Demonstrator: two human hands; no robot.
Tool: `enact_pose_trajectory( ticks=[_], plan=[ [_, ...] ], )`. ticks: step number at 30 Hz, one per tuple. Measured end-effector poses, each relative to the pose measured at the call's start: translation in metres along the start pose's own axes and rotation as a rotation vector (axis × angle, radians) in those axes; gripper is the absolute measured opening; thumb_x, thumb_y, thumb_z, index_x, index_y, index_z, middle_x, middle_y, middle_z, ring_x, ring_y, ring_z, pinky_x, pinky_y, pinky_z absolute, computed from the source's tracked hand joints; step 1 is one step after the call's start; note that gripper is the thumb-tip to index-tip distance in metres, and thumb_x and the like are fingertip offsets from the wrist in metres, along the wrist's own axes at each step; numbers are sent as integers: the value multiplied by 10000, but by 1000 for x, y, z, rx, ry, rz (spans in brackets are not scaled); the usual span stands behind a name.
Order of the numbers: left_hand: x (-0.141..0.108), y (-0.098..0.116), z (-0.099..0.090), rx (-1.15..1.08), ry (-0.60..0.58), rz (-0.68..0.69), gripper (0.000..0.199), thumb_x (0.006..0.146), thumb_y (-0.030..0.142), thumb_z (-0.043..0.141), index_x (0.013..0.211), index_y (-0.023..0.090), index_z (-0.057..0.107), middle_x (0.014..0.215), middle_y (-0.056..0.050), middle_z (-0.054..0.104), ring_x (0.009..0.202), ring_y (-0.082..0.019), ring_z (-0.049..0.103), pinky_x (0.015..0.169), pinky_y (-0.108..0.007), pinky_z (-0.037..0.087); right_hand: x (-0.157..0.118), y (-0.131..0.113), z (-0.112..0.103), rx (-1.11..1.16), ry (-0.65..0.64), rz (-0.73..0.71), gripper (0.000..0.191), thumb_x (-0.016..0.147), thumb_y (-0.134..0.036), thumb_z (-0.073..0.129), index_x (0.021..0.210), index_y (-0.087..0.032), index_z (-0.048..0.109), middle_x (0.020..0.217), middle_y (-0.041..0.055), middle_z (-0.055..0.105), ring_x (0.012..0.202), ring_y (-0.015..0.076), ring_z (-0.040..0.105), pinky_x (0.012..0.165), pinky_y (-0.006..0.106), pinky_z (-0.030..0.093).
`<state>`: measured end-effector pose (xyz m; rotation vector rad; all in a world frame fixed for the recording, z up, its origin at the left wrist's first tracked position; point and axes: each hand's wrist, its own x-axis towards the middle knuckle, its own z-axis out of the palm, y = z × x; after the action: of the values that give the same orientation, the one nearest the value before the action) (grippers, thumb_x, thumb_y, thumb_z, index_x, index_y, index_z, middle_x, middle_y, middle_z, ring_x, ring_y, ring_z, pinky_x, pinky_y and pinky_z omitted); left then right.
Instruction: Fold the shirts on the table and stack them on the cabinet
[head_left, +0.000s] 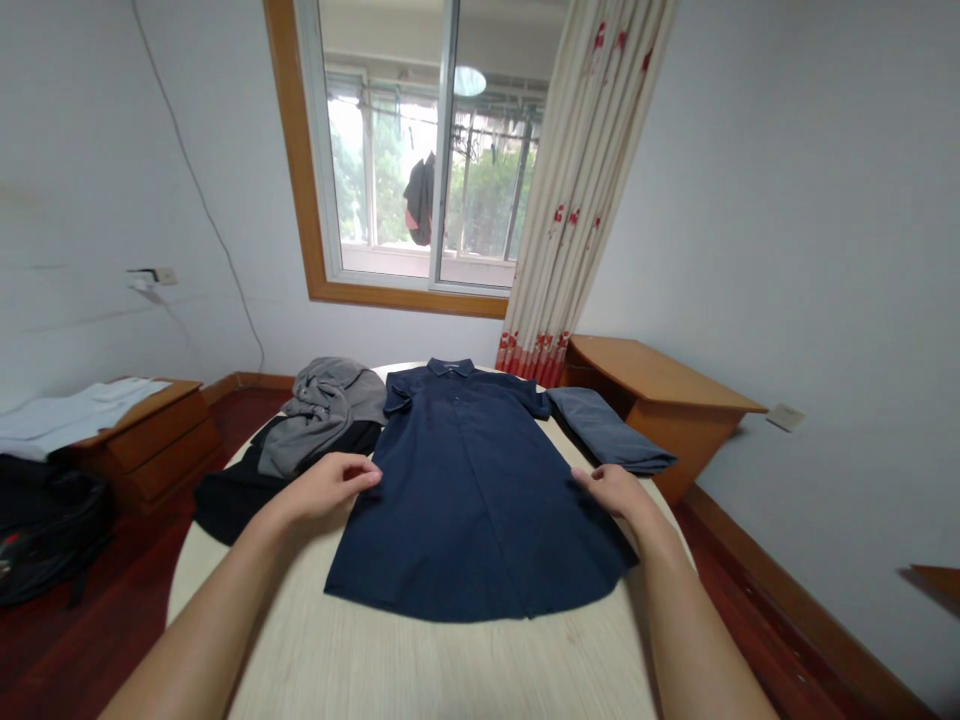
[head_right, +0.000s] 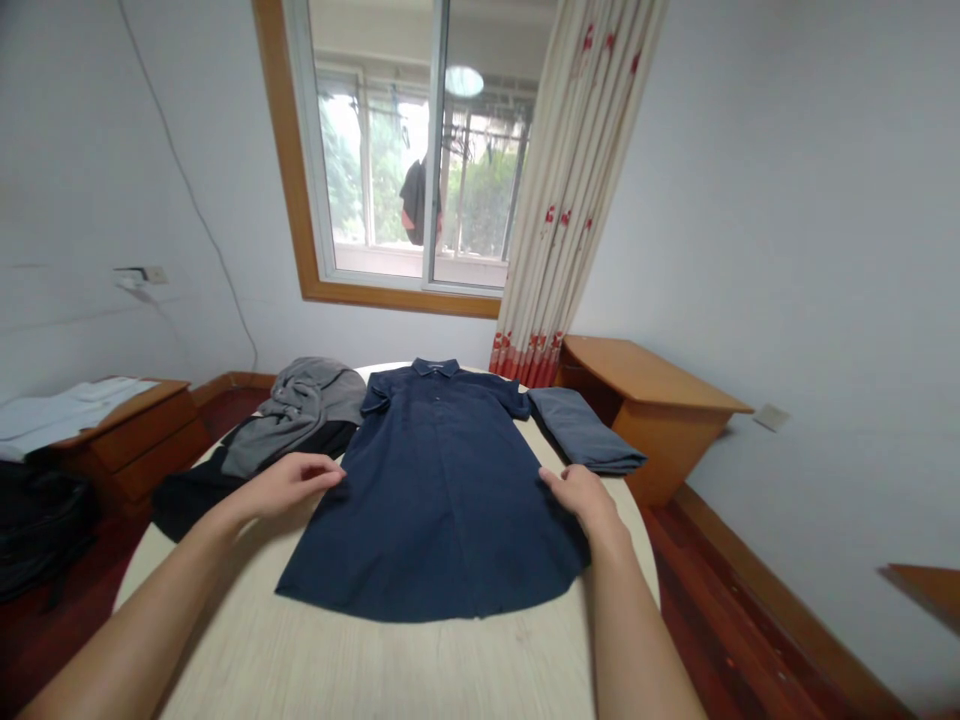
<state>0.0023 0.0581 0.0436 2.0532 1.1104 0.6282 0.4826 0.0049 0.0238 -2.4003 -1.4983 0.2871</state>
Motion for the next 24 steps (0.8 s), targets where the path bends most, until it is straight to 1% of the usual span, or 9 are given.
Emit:
enact_pose_trajectory(
  ticks=[2, 4, 7, 10, 14, 17, 19, 22, 24],
  plan=[
    [8, -3, 14, 99, 46, -25, 493, 774, 617, 639, 950, 168, 740, 897, -65, 706, 810, -226, 626, 764, -322, 489, 0, -4, 4, -10, -83, 26, 473, 895, -551, 538, 797, -124, 720, 887, 182, 746, 802, 256, 709, 686, 306, 470],
    [14, -6, 24, 170, 73, -6, 494, 776, 603, 628, 983, 168, 739, 952, -81, 708, 838, -236, 639, 800, -337, 501, -1, -8, 7, -26, -111, 32, 427, 889, -524, 567, 735, -146, 694, 853, 164, 746, 765, 241, 699, 636, 293, 441],
    [19, -11, 31, 294, 149, -7, 422, 806, 513, 619, 1028, 173, 734, 1062, -95, 686, 902, -236, 654, 846, -327, 502, -2, -15, 10, -58, -96, -8, 325, 862, -418, 629, 650, -172, 640, 773, 132, 731, 699, 214, 667, 598, 281, 400],
    [20, -16, 33, 438, 230, -128, 362, 841, 431, 611, 1088, 189, 716, 1156, -98, 662, 990, -245, 657, 864, -314, 494, -2, -18, 13, 5, -49, -52, 295, 828, -352, 666, 600, -186, 580, 676, 87, 690, 621, 174, 611, 577, 264, 376],
    [20, -17, 36, 509, 215, -283, 373, 855, 380, 637, 1180, 198, 666, 1121, -91, 689, 998, -242, 666, 839, -293, 487, 0, -19, 19, 280, -39, -120, 356, 809, -436, 656, 589, -194, 516, 582, 9, 593, 556, 132, 517, 549, 245, 356],
    [20, -12, 41, 530, 173, -317, 446, 855, 352, 649, 1277, 215, 598, 1017, -64, 717, 948, -236, 682, 774, -284, 482, 1, -17, 23, 531, -95, -141, 418, 764, -545, 654, 597, -195, 497, 548, -25, 530, 530, 116, 463, 522, 240, 342],
    [20, -7, 44, 541, 141, -330, 447, 865, 349, 639, 1291, 222, 586, 983, -57, 729, 932, -239, 690, 746, -283, 479, 0, -17, 24, 689, -153, -108, 426, 706, -571, 695, 625, -192, 518, 553, -29, 531, 523, 114, 461, 509, 239, 350],
    [20, -4, 44, 543, 89, -331, 337, 882, 331, 610, 1202, 235, 656, 1018, -65, 739, 956, -242, 692, 765, -285, 483, -6, -20, 21, 911, -232, -40, 389, 631, -504, 777, 681, -192, 550, 590, -19, 580, 531, 122, 505, 520, 243, 403],
    [20, -5, 41, 529, 80, -305, 286, 890, 299, 583, 1146, 248, 700, 1071, -64, 741, 1001, -243, 684, 825, -294, 485, -10, -23, 19, 1020, -278, -16, 353, 613, -432, 801, 696, -197, 552, 612, -17, 606, 543, 126, 538, 538, 244, 438]
  ],
)
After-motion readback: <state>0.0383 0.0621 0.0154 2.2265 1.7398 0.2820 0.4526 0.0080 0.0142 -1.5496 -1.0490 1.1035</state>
